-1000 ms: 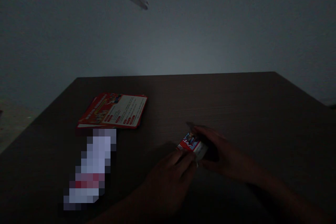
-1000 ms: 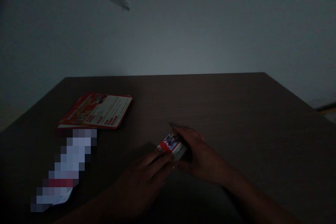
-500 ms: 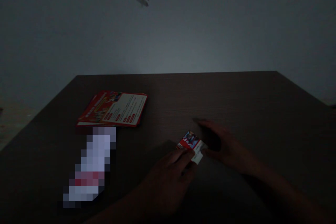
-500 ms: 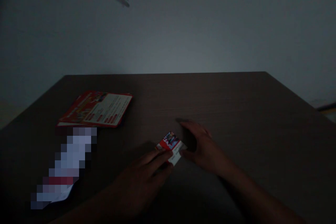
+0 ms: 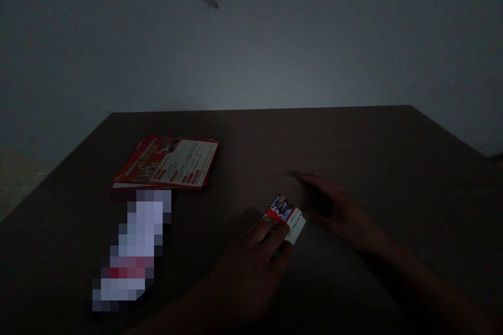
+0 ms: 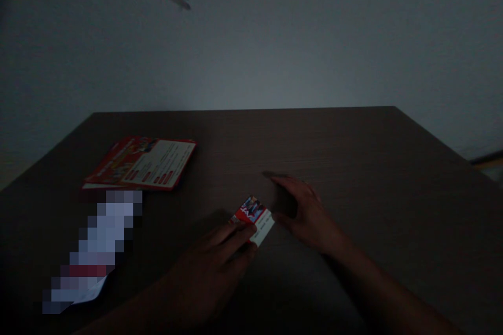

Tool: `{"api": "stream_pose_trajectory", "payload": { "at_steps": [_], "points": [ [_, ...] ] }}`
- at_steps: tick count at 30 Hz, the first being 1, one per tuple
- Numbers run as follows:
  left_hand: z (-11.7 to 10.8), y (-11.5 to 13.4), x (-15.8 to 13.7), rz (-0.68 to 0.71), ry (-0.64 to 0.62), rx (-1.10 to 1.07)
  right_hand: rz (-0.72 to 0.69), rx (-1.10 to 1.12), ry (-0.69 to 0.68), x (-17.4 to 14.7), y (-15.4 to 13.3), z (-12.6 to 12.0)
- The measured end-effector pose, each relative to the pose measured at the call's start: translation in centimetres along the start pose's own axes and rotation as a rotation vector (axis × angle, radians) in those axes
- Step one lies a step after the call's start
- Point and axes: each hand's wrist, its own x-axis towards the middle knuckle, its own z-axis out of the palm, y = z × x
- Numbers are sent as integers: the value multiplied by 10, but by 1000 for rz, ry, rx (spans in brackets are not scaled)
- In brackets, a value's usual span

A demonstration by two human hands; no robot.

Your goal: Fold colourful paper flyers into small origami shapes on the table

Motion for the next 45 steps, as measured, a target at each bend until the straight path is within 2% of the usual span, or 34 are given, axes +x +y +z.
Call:
{"api": "stream_pose_trajectory", "payload": {
  "at_steps": [11,22,26,29,32,33,35,38,42,45],
  "points": [
    [0,3,0,-26,-22,3,55,-168,84,9,-17,7],
    [0,3,-1,-23,-36,6,78,-293,157,29,-20,20],
    [-2,3,0,-22,-37,20,69,-296,141,41,-24,25],
    [0,2,0,-19,-27,22,85,-279,181,51,-26,28],
    [2,2,-1,-15,7,15,75,-117,200,54,-27,24],
    [2,1,-2,-17,17,5,60,-17,188,52,-27,20],
    [1,0,-1,-23,32,-25,30,44,144,43,-27,11],
    [1,-2,2,-26,66,-79,-102,152,-15,22,-28,-3],
    [3,-7,7,-20,121,-176,-347,107,-148,0,-26,-8],
    [5,-12,9,-60,144,-259,-402,61,-164,-4,-21,-5]
  ]
}}
